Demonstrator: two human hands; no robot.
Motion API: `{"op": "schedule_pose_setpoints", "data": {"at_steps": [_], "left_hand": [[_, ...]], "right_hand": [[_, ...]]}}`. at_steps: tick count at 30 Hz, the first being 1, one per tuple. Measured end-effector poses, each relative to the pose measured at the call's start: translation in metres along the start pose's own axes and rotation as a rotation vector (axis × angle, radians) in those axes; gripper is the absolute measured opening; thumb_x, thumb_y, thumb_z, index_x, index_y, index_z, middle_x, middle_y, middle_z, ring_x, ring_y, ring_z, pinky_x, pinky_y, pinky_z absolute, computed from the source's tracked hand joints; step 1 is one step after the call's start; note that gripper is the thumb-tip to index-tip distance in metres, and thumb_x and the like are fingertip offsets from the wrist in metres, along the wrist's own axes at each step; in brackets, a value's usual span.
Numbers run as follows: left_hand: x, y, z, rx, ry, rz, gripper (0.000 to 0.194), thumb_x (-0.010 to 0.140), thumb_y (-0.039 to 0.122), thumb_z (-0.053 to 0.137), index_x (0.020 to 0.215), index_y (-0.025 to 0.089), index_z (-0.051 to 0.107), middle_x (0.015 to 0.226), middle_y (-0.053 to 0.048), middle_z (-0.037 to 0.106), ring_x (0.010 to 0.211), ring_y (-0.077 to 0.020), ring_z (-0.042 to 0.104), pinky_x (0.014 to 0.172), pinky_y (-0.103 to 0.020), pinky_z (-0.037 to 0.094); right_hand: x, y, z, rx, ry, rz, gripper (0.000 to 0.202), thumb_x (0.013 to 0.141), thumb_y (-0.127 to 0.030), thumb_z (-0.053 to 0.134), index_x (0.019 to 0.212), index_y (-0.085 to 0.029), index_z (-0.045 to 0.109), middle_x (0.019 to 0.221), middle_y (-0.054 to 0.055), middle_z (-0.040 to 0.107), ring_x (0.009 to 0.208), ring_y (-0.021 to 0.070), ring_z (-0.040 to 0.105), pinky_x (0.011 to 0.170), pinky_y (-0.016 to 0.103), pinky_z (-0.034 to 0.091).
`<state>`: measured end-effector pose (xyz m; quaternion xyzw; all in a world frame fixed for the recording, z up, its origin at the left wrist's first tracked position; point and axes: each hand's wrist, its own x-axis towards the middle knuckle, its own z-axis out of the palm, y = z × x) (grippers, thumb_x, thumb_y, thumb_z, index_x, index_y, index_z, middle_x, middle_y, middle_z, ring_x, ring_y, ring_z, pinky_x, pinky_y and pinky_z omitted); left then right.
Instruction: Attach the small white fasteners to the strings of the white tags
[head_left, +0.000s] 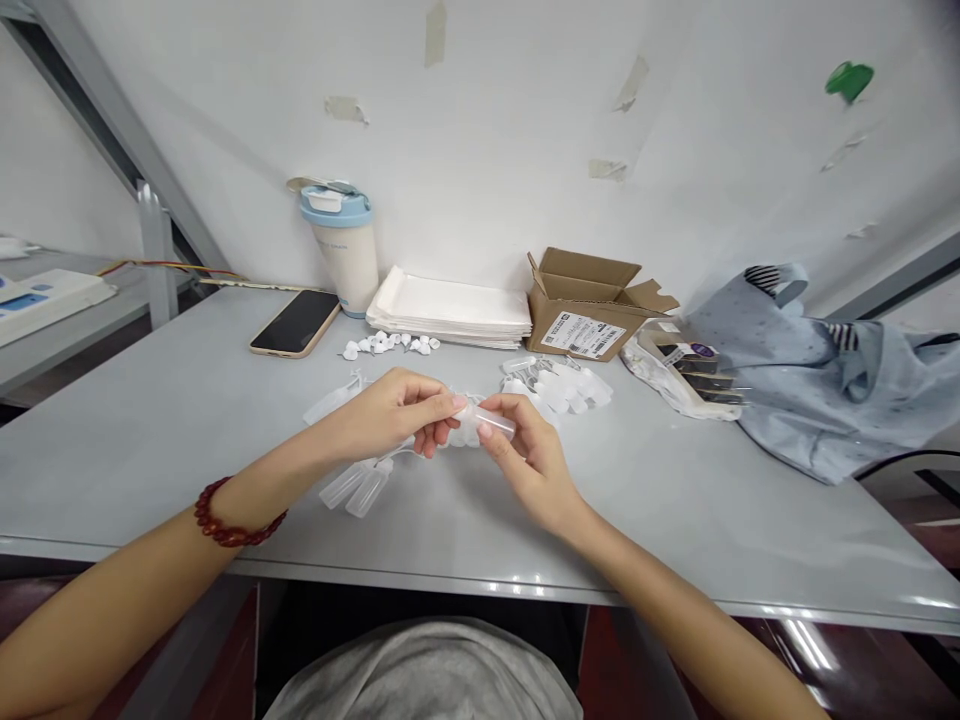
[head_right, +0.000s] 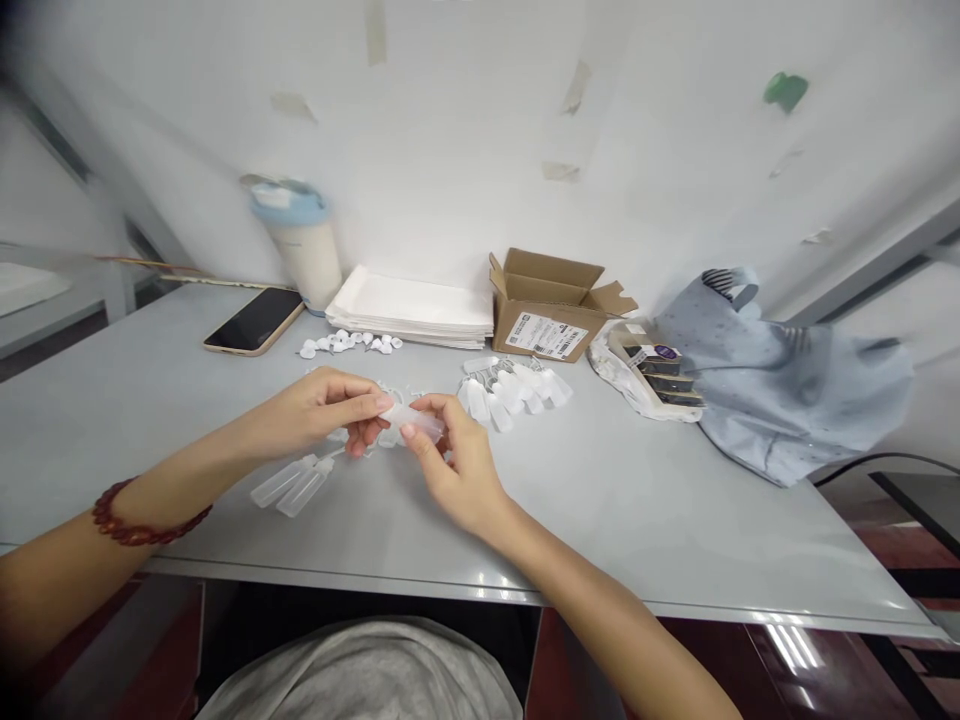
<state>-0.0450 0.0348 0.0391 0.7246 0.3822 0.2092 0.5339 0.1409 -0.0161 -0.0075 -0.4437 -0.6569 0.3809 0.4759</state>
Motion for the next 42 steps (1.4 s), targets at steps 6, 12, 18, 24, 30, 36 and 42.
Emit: {"op": "schedule_pose_setpoints", "data": {"at_steps": [6,12,18,24,30,36,42], "left_hand": [[-0.002,-0.001,0.002,0.101,0.037,0.082,0.034,0.088,0.042,0.053,0.069,0.015,0.062,0.058,0.000,0.061,0.058,-0.0121,0.058,0.055,-0.022,0.043],[-0.003,-0.006,0.008,0.278,0.151,0.267,0.021,0.086,0.035,0.057,0.087,0.016,0.066,0.069,0.001,0.065,0.062,-0.0106,0.056,0.058,-0.021,0.043],[-0.004,-0.002,0.007,0.168,0.098,0.156,0.025,0.088,0.038,0.054,0.090,0.017,0.067,0.073,0.000,0.067,0.066,-0.0119,0.059,0.059,-0.021,0.045],[-0.004,0.001,0.004,0.133,0.007,0.068,0.034,0.090,0.042,0.050,0.073,0.016,0.063,0.065,0.000,0.063,0.063,-0.0125,0.059,0.057,-0.022,0.045],[-0.006,0.001,0.007,0.125,0.014,0.085,0.036,0.091,0.041,0.047,0.068,0.016,0.059,0.059,0.001,0.060,0.056,-0.0112,0.057,0.054,-0.021,0.044],[-0.005,-0.005,0.009,0.404,0.087,0.312,0.035,0.093,0.032,0.044,0.064,0.016,0.055,0.058,0.001,0.058,0.055,-0.0101,0.053,0.055,-0.022,0.039],[-0.001,-0.014,0.012,0.664,0.170,0.543,0.031,0.094,0.024,0.042,0.066,0.016,0.052,0.061,0.000,0.053,0.058,-0.0113,0.045,0.058,-0.025,0.034]], "right_hand": [[0.000,0.000,-0.002,-0.021,0.028,0.005,0.026,0.091,-0.039,0.049,0.098,-0.016,0.058,0.064,-0.002,0.051,0.053,0.0086,0.043,0.048,0.023,0.032],[0.009,0.000,-0.005,0.328,-0.058,0.208,0.033,0.088,-0.048,0.051,0.077,-0.017,0.052,0.054,-0.008,0.034,0.045,0.0054,0.029,0.043,0.021,0.022],[0.006,0.000,-0.004,0.195,-0.017,0.085,0.026,0.090,-0.041,0.050,0.094,-0.017,0.059,0.061,-0.004,0.049,0.052,0.0080,0.043,0.050,0.023,0.034],[0.004,0.000,-0.004,0.046,0.031,-0.026,0.022,0.089,-0.034,0.053,0.103,-0.020,0.062,0.072,-0.001,0.058,0.058,0.0095,0.050,0.056,0.024,0.040],[0.005,-0.001,-0.005,0.116,0.000,0.063,0.027,0.089,-0.040,0.052,0.102,-0.019,0.062,0.056,-0.005,0.046,0.050,0.0091,0.042,0.051,0.024,0.035],[0.008,0.000,-0.004,0.329,-0.061,0.177,0.034,0.087,-0.050,0.051,0.082,-0.017,0.055,0.047,-0.011,0.026,0.040,0.0062,0.030,0.041,0.022,0.025],[0.013,-0.001,-0.005,0.449,-0.076,0.305,0.045,0.082,-0.054,0.058,0.061,-0.020,0.037,0.048,-0.011,0.019,0.037,0.0035,0.023,0.037,0.019,0.018]]}}
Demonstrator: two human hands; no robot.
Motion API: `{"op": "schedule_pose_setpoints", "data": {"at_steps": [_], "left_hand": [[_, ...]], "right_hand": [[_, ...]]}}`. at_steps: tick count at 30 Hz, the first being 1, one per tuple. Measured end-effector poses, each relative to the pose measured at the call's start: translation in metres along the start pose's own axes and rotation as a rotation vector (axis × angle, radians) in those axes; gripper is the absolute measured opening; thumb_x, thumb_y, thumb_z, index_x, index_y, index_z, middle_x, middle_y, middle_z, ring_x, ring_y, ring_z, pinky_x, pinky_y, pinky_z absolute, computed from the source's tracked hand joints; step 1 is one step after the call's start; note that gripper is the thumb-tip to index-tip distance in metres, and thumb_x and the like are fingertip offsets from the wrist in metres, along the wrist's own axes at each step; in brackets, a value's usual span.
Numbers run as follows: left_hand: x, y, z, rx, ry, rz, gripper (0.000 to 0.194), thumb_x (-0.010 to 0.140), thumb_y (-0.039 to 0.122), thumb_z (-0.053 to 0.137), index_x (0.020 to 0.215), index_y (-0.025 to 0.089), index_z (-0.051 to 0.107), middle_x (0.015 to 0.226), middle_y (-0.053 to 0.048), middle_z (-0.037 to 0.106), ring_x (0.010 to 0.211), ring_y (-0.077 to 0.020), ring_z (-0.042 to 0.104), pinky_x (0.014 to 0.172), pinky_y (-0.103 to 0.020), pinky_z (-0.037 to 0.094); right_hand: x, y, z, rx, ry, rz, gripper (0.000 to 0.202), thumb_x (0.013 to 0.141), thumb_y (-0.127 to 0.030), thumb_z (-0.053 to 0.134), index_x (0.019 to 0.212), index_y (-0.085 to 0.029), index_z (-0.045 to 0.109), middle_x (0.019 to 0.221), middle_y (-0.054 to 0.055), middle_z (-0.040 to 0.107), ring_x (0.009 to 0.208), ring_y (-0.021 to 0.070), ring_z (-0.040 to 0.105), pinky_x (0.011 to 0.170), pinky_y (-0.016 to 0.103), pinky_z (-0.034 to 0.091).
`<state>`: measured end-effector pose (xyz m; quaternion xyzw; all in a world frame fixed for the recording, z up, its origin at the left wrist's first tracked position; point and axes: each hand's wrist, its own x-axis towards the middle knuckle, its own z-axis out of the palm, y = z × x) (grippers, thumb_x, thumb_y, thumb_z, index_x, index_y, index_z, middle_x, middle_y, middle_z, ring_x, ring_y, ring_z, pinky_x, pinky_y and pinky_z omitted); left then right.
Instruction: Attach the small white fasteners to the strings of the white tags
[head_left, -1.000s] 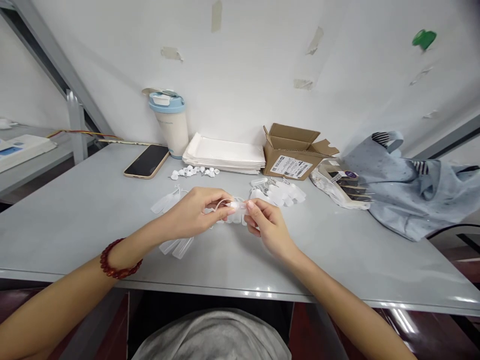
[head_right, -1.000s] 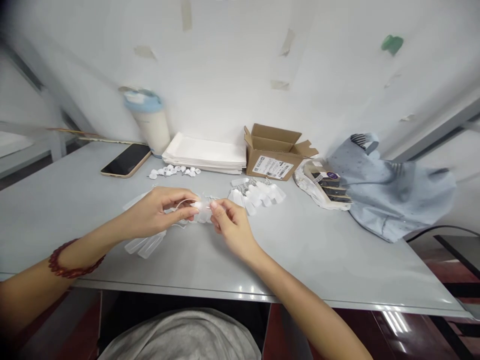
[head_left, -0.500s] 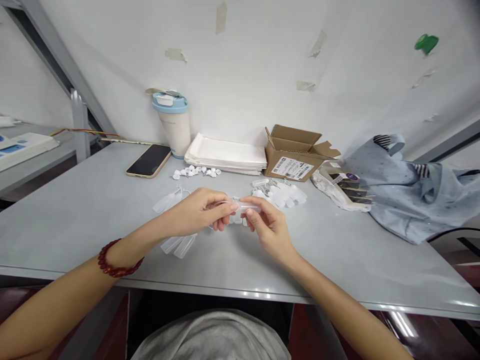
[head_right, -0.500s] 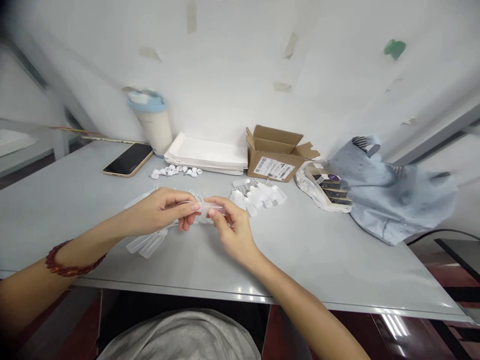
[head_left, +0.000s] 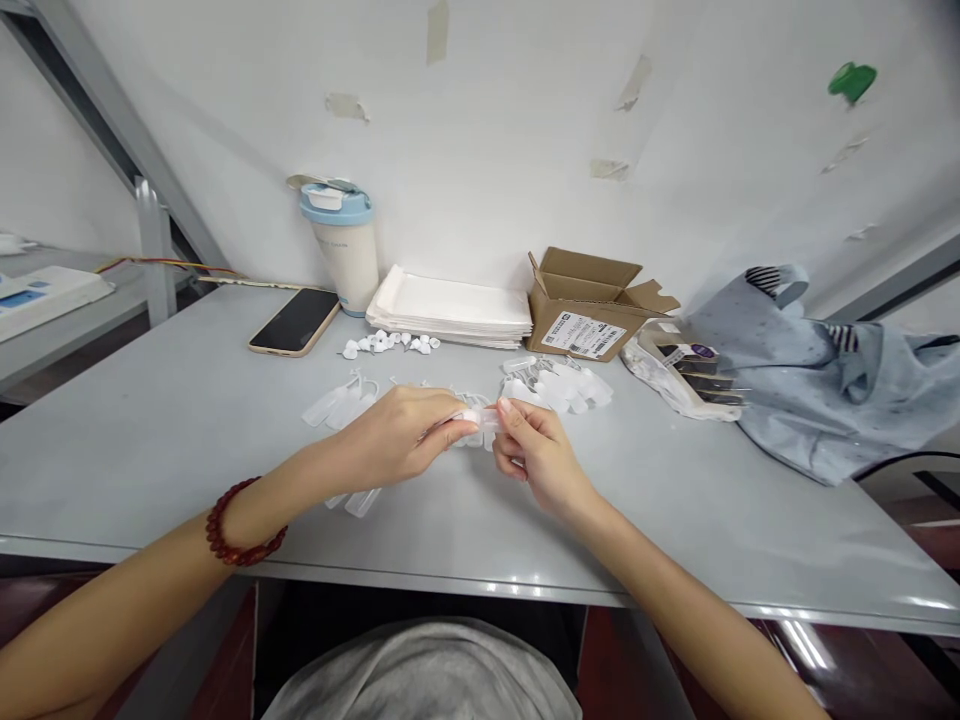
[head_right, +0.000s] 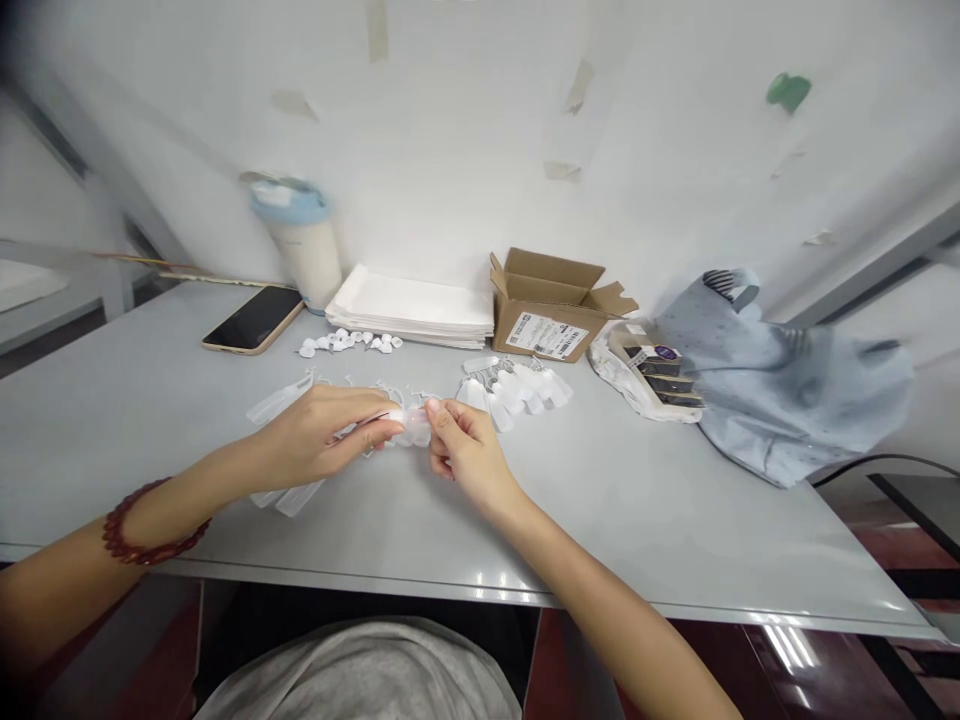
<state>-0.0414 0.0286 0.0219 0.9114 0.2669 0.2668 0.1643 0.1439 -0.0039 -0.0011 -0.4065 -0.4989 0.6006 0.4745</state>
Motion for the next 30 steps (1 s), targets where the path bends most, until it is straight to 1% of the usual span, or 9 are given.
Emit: {"op": "schedule_pose_setpoints", "data": {"at_steps": [2,4,7,10,13,16,24,27,30], "left_hand": [[-0.001,-0.001,0.001,0.025,0.019,0.008,0.031,0.094,0.026,0.042,0.067,0.016,0.052,0.061,0.000,0.052,0.057,-0.0115,0.044,0.058,-0.025,0.033],[-0.001,-0.001,0.001,0.005,0.027,-0.027,0.030,0.094,0.029,0.044,0.068,0.016,0.052,0.061,0.001,0.052,0.057,-0.0114,0.044,0.058,-0.025,0.033],[-0.001,0.001,-0.005,-0.105,-0.020,-0.141,0.034,0.095,0.034,0.042,0.069,0.016,0.054,0.063,0.000,0.056,0.058,-0.0113,0.048,0.059,-0.024,0.036],[-0.001,0.003,-0.010,-0.208,-0.087,-0.223,0.039,0.096,0.036,0.037,0.068,0.016,0.055,0.064,0.000,0.059,0.060,-0.0114,0.052,0.060,-0.022,0.038],[0.000,0.004,-0.013,-0.250,-0.106,-0.258,0.040,0.096,0.039,0.038,0.067,0.017,0.056,0.064,0.001,0.060,0.061,-0.0115,0.054,0.060,-0.022,0.039],[0.000,0.004,-0.013,-0.283,-0.100,-0.290,0.041,0.095,0.041,0.039,0.067,0.017,0.056,0.063,0.002,0.061,0.060,-0.0114,0.054,0.058,-0.021,0.039],[-0.001,0.002,-0.008,-0.215,-0.038,-0.266,0.040,0.094,0.038,0.043,0.064,0.016,0.058,0.053,0.002,0.058,0.051,-0.0099,0.051,0.054,-0.021,0.038],[0.000,0.002,-0.006,-0.181,-0.038,-0.236,0.041,0.094,0.037,0.042,0.062,0.016,0.057,0.053,0.002,0.059,0.051,-0.0100,0.051,0.055,-0.021,0.038],[0.000,0.000,-0.005,-0.139,-0.035,-0.198,0.041,0.094,0.036,0.043,0.060,0.016,0.056,0.054,0.001,0.060,0.051,-0.0102,0.051,0.055,-0.022,0.037]], "right_hand": [[-0.001,-0.002,0.000,-0.010,0.007,0.019,0.045,0.082,-0.055,0.057,0.061,-0.020,0.038,0.048,-0.011,0.019,0.037,0.0035,0.023,0.037,0.020,0.019],[-0.003,-0.003,0.001,-0.071,0.029,-0.023,0.040,0.084,-0.053,0.054,0.065,-0.019,0.045,0.048,-0.011,0.023,0.038,0.0046,0.027,0.038,0.020,0.024],[-0.009,-0.002,0.002,-0.258,0.075,-0.197,0.029,0.089,-0.046,0.051,0.085,-0.018,0.059,0.050,-0.007,0.038,0.045,0.0080,0.040,0.045,0.023,0.034],[-0.014,0.001,0.004,-0.421,0.113,-0.353,0.024,0.092,-0.038,0.048,0.101,-0.020,0.061,0.062,-0.002,0.054,0.055,0.0106,0.050,0.054,0.025,0.041],[-0.016,0.003,0.004,-0.583,0.149,-0.471,0.023,0.092,-0.033,0.048,0.107,-0.022,0.062,0.074,0.002,0.060,0.063,0.0133,0.055,0.061,0.027,0.044],[-0.015,0.004,0.003,-0.709,0.154,-0.545,0.025,0.092,-0.032,0.047,0.110,-0.022,0.062,0.077,0.003,0.061,0.066,0.0149,0.056,0.064,0.029,0.045],[-0.014,0.004,0.002,-0.569,0.087,-0.311,0.033,0.092,-0.041,0.045,0.103,-0.016,0.063,0.053,-0.004,0.043,0.052,0.0112,0.043,0.052,0.026,0.034],[-0.012,0.000,0.002,-0.411,0.054,-0.201,0.035,0.089,-0.047,0.048,0.095,-0.016,0.062,0.051,-0.006,0.037,0.047,0.0090,0.035,0.048,0.024,0.028],[-0.008,-0.003,0.001,-0.182,-0.023,-0.065,0.037,0.084,-0.053,0.054,0.076,-0.017,0.056,0.050,-0.008,0.030,0.045,0.0069,0.027,0.043,0.023,0.023]]}}
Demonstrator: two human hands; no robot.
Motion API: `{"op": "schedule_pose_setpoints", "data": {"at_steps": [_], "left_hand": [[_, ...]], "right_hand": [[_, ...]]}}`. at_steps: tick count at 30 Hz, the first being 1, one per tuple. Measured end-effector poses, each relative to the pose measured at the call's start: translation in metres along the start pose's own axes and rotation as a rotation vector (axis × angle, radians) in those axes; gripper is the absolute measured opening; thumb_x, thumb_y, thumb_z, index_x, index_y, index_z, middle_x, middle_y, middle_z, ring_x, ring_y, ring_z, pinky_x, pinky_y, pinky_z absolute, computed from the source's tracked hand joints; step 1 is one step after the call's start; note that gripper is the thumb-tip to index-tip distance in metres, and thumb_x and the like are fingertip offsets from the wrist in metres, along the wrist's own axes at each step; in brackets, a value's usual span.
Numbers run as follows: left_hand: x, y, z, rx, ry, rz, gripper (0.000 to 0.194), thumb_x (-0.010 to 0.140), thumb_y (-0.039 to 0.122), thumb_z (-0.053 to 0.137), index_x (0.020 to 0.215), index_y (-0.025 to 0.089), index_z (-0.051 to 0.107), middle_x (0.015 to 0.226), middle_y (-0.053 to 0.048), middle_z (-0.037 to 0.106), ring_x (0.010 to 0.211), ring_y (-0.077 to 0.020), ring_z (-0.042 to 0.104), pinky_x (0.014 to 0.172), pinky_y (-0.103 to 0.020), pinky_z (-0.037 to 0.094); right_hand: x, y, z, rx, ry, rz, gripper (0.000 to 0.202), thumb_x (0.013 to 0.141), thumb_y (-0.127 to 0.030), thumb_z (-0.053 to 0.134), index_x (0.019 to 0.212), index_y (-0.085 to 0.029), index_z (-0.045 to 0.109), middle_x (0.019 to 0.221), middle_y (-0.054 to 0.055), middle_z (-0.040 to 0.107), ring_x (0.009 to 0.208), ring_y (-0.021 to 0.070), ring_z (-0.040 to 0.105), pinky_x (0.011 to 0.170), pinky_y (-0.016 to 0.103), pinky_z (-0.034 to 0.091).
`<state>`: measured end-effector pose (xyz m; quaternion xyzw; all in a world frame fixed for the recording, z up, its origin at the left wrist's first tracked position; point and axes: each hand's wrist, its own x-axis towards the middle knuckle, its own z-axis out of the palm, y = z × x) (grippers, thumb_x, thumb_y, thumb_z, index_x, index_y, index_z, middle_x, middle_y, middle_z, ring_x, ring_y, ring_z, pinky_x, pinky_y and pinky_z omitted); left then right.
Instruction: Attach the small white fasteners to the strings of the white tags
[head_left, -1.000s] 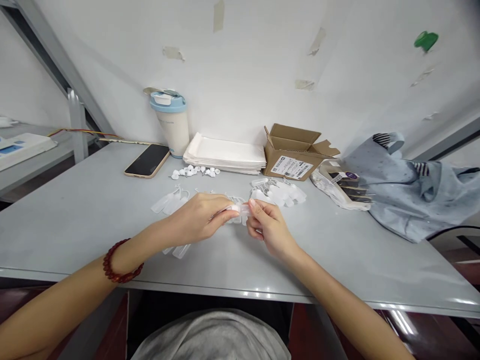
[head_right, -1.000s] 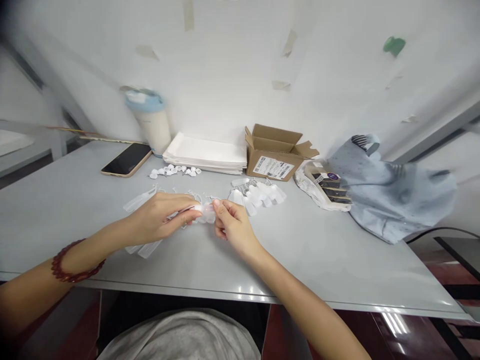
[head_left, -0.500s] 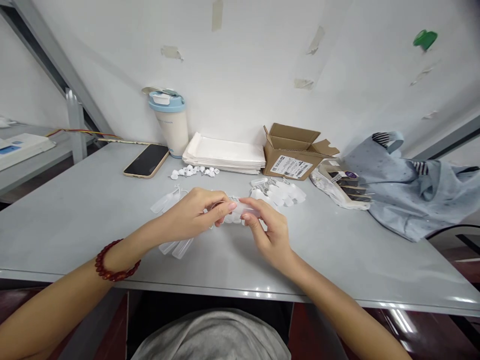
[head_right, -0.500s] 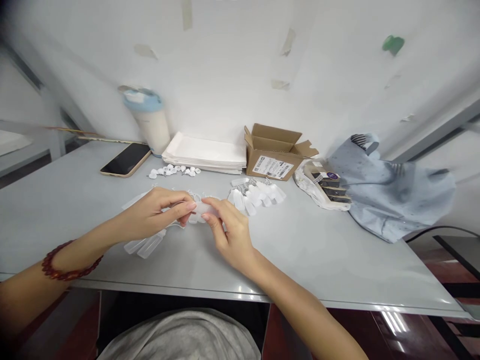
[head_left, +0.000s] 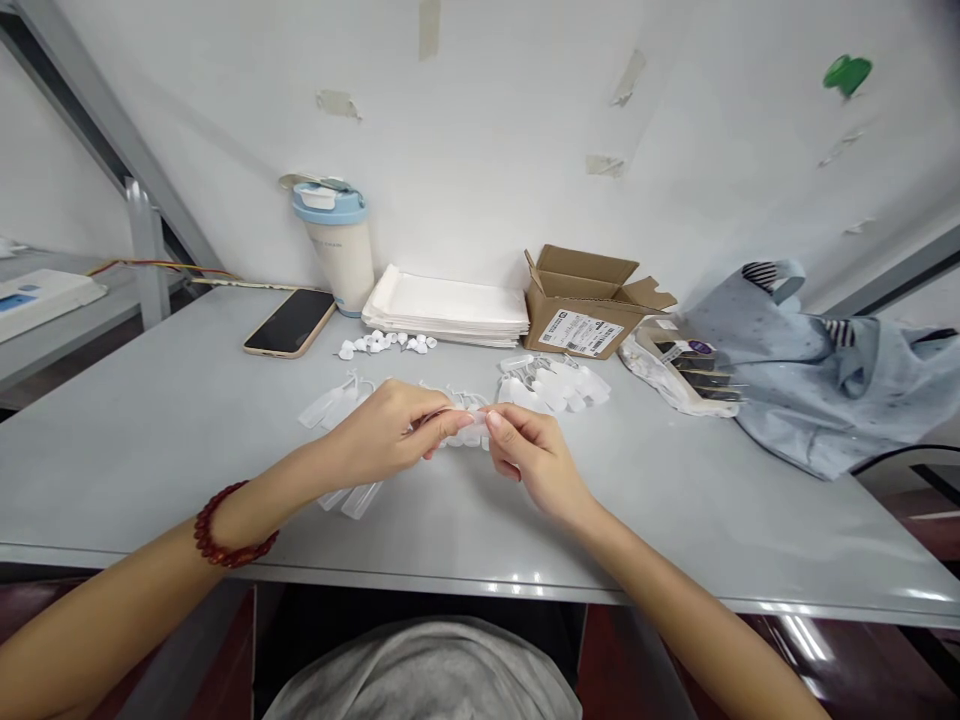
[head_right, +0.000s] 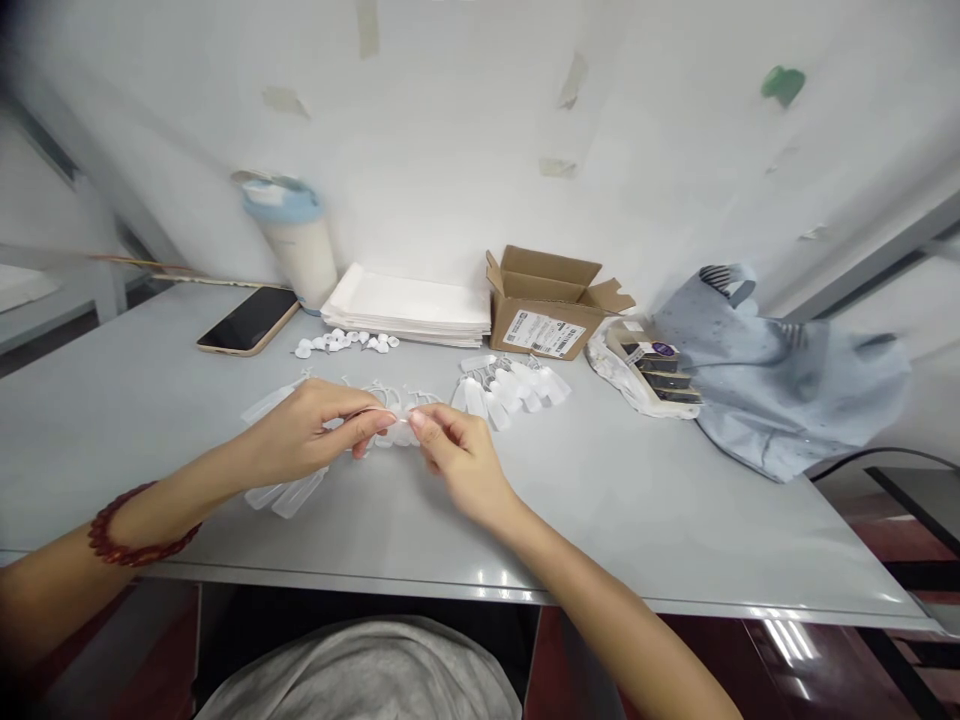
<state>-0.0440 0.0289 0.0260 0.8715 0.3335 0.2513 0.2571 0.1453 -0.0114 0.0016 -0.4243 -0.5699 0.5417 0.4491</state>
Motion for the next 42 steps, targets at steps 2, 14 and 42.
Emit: {"op": "schedule_pose_setpoints", "data": {"at_steps": [2,14,42], "left_hand": [[0.000,-0.001,0.001,0.035,0.003,0.033,0.041,0.094,0.036,0.043,0.059,0.016,0.054,0.053,0.001,0.058,0.050,-0.0099,0.049,0.054,-0.022,0.036],[0.010,-0.029,-0.018,0.113,0.111,-0.216,0.018,0.085,0.033,0.052,0.095,0.019,0.059,0.096,-0.003,0.067,0.072,-0.0158,0.059,0.064,-0.024,0.041],[0.012,-0.121,-0.065,0.515,-0.081,-0.651,0.035,0.068,0.035,0.057,0.095,0.018,0.071,0.092,-0.007,0.072,0.087,-0.0255,0.065,0.069,-0.025,0.044]], "right_hand": [[0.003,-0.001,-0.003,0.108,-0.062,0.095,0.040,0.081,-0.054,0.057,0.066,-0.018,0.049,0.051,-0.009,0.025,0.044,0.0056,0.022,0.041,0.022,0.019],[0.015,-0.004,-0.035,-0.869,0.313,-0.353,0.028,0.087,-0.035,0.051,0.097,-0.015,0.067,0.074,0.006,0.065,0.060,0.0155,0.052,0.057,0.028,0.037],[0.001,0.012,-0.010,-1.166,0.222,-0.452,0.025,0.091,-0.025,0.047,0.081,-0.013,0.066,0.072,0.006,0.068,0.052,0.0115,0.053,0.054,0.024,0.036]]}}
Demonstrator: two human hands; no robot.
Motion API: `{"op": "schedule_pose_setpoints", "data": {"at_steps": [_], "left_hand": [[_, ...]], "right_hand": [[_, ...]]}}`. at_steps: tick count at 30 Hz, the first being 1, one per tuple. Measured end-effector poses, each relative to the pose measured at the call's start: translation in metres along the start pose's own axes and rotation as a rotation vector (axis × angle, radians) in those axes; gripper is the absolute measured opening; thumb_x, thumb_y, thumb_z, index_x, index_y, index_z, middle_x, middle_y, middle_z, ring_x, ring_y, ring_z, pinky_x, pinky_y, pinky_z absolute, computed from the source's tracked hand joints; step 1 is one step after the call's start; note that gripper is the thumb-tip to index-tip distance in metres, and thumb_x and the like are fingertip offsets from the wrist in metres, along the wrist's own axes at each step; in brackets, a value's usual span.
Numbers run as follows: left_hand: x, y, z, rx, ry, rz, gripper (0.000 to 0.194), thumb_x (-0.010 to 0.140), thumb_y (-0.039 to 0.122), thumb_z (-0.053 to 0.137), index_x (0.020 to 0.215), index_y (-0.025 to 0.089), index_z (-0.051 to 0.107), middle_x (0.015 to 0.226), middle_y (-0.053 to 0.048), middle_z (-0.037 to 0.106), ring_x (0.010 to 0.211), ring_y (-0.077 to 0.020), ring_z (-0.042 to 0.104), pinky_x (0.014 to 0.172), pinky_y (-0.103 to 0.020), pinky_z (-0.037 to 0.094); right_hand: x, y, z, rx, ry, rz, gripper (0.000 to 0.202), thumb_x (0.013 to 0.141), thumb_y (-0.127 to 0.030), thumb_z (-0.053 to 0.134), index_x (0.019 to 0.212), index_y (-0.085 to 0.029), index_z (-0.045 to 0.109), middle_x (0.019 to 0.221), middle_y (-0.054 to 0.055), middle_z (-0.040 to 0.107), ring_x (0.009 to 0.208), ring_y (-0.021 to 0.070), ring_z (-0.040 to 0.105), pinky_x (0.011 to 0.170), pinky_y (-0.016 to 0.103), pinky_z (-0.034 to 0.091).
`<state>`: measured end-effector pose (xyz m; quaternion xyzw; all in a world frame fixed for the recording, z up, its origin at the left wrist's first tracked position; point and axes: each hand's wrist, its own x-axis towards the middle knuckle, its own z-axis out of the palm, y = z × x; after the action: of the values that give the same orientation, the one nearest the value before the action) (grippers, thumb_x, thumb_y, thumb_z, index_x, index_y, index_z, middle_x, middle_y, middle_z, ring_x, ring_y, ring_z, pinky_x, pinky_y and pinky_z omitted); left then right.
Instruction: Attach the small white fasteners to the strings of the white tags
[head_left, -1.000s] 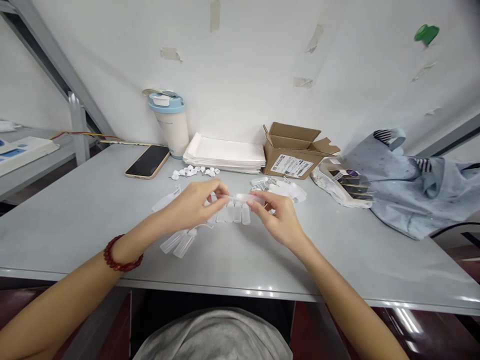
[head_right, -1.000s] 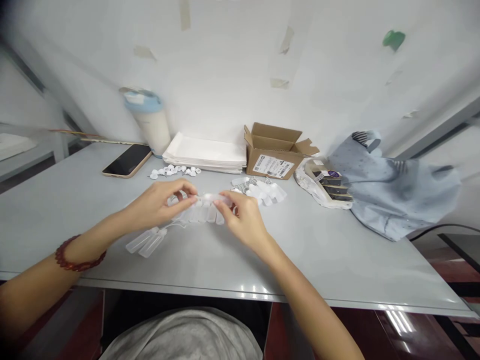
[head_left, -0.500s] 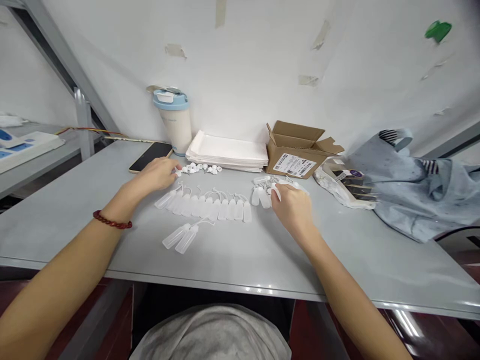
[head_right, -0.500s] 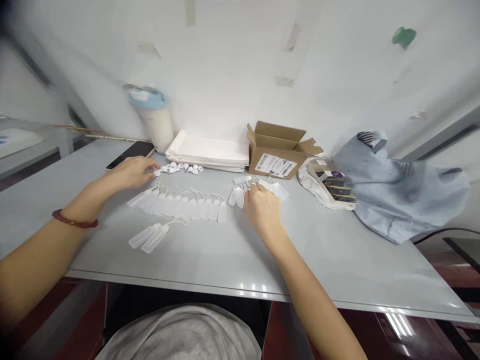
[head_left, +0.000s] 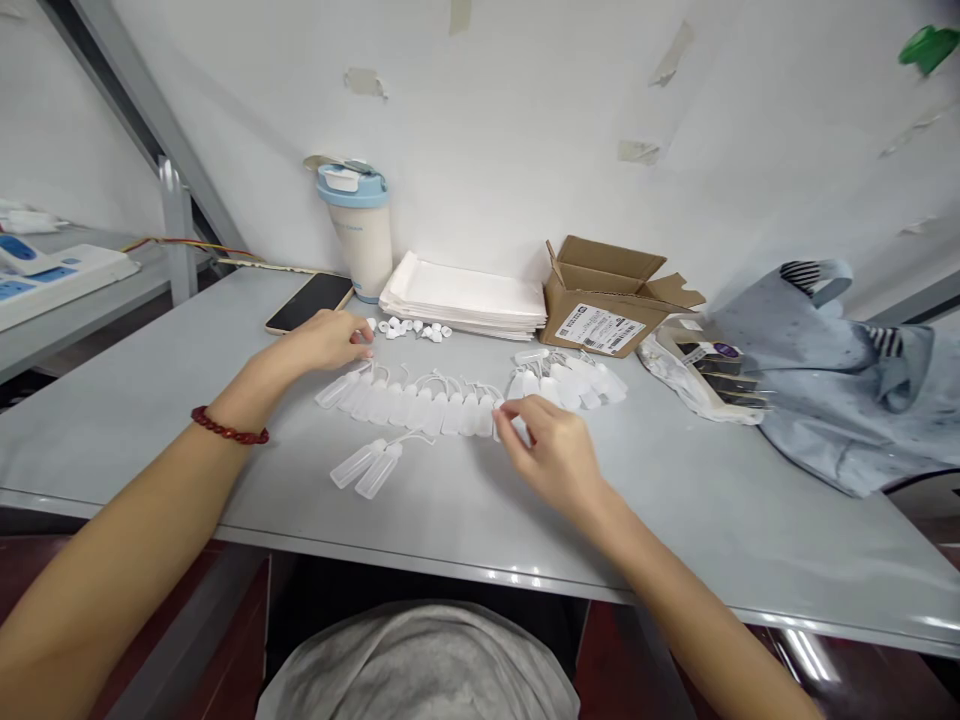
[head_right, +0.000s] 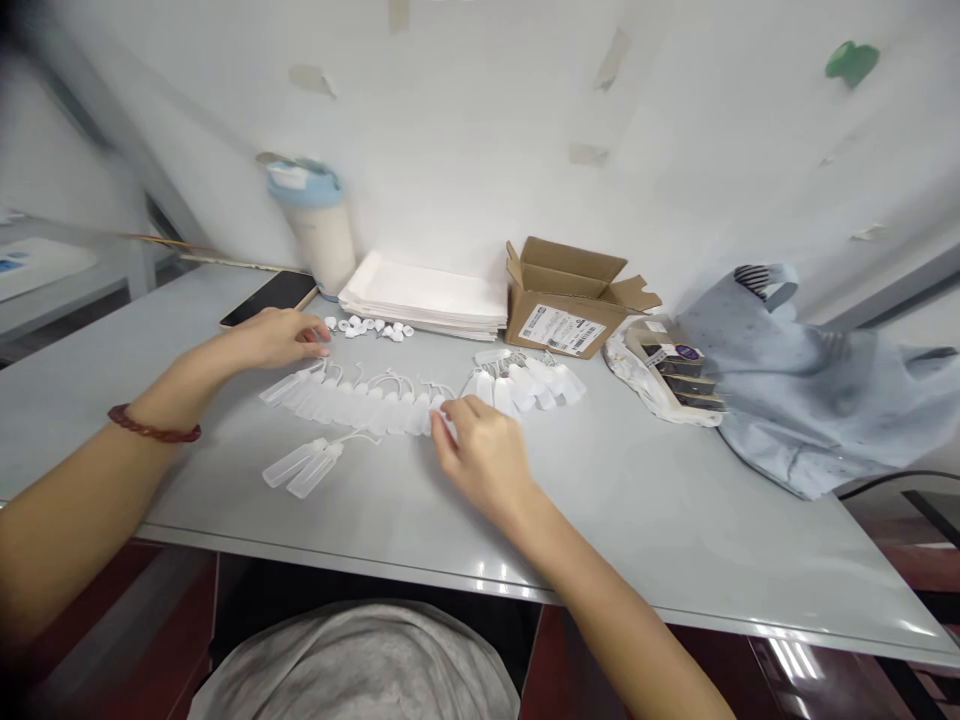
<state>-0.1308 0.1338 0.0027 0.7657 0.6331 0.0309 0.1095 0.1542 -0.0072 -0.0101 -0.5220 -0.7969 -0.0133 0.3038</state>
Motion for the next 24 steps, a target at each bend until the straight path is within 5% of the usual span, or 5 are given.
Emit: {"op": "schedule_pose_setpoints", "data": {"at_steps": [6,14,18,24], "left_hand": [[-0.001,0.000,-0.004,-0.077,-0.085,-0.023,0.027,0.062,0.038,0.059,0.078,0.020,0.072,0.064,-0.002,0.069,0.070,-0.0218,0.064,0.061,-0.025,0.042],[-0.003,0.005,0.000,-0.102,0.141,0.030,0.027,0.067,0.044,0.061,0.070,0.019,0.070,0.066,-0.004,0.069,0.067,-0.0218,0.061,0.057,-0.027,0.039],[-0.005,0.008,-0.002,-0.155,0.226,0.022,0.030,0.069,0.046,0.060,0.073,0.017,0.070,0.075,-0.006,0.070,0.071,-0.0225,0.062,0.060,-0.028,0.040],[-0.006,0.012,-0.004,-0.221,0.209,0.021,0.031,0.069,0.045,0.061,0.073,0.016,0.071,0.072,-0.007,0.070,0.071,-0.0228,0.061,0.061,-0.030,0.041]], "right_hand": [[-0.019,-0.034,0.009,0.219,-0.255,-0.139,0.026,0.093,-0.027,0.043,0.092,-0.012,0.065,0.075,0.007,0.068,0.064,0.0148,0.062,0.058,0.024,0.042],[-0.001,-0.076,0.019,0.104,-0.604,-0.037,0.051,0.092,-0.051,0.042,0.120,-0.009,0.049,0.096,0.013,0.067,0.070,0.0247,0.066,0.057,0.033,0.047],[0.009,-0.099,0.031,-0.002,-0.621,0.004,0.084,0.077,-0.071,0.050,0.125,-0.002,0.042,0.104,0.020,0.060,0.082,0.0308,0.065,0.060,0.039,0.052],[0.010,-0.107,0.047,-0.129,-0.514,-0.069,0.069,0.083,-0.064,0.048,0.114,-0.003,0.050,0.099,0.020,0.059,0.079,0.0245,0.064,0.058,0.031,0.054]]}}
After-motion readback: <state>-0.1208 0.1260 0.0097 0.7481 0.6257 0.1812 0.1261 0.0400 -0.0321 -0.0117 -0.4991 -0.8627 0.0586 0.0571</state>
